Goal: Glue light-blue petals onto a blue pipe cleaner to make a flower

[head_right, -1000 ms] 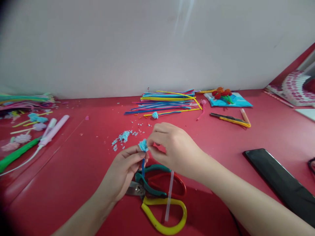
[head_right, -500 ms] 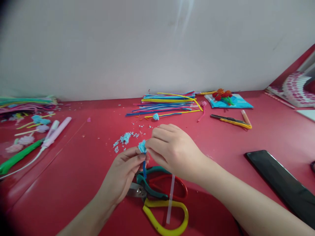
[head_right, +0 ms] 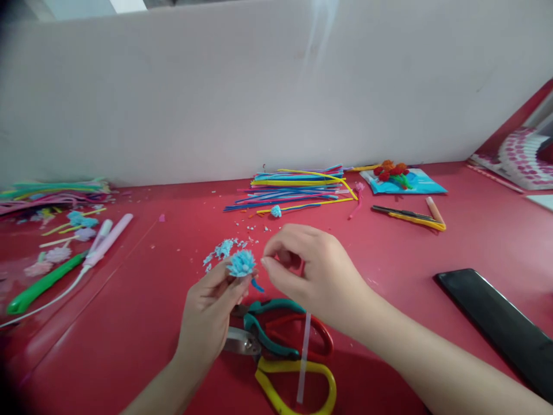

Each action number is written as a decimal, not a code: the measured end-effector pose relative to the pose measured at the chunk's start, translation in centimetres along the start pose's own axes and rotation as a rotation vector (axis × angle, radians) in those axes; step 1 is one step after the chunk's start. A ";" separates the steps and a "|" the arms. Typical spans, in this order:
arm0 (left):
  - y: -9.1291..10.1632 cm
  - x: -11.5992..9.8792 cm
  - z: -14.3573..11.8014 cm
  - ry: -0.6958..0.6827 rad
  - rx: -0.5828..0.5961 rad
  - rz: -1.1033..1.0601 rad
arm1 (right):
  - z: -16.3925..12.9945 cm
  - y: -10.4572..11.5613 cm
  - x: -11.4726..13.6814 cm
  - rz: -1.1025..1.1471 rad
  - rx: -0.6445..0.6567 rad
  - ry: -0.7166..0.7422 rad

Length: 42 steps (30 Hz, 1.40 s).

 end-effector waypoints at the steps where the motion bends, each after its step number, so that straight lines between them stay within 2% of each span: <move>1: 0.2 -0.4 -0.1 -0.055 -0.012 0.034 | -0.1 -0.4 -0.6 0.086 0.057 -0.139; 4: 0.5 -1.3 -0.4 -0.220 -0.018 0.132 | -0.7 -2.1 -1.5 0.376 0.215 -0.425; 6: 0.5 -1.7 -0.5 -0.307 0.005 0.184 | -1.0 -2.9 -1.8 0.509 0.253 -0.508; 9: 0.6 -1.8 -0.6 -0.374 0.021 0.243 | -1.3 -3.5 -2.2 0.577 0.256 -0.569; 27: 0.2 -3.5 -1.1 -0.613 0.007 0.517 | -1.6 -3.9 -2.2 0.711 0.239 -0.702; 33: 0.3 -3.4 -1.1 -0.619 0.003 0.573 | -1.6 -3.9 -2.1 0.764 0.220 -0.723; 38: 0.4 -3.3 -1.0 -0.615 0.006 0.543 | -1.6 -4.1 -2.2 0.773 0.224 -0.720; 42: 0.5 -2.9 -0.9 -0.559 -0.022 0.493 | -1.5 -4.0 -2.0 0.776 0.257 -0.689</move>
Point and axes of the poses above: each hand's wrist, its own z-axis towards the middle knuckle, its own y-axis out of the back of the hand, x = y × z, the point moved 6 cm from there along z, towards the middle knuckle, and after that the axes turned 3 degrees about -x, right-handed, at the moved point
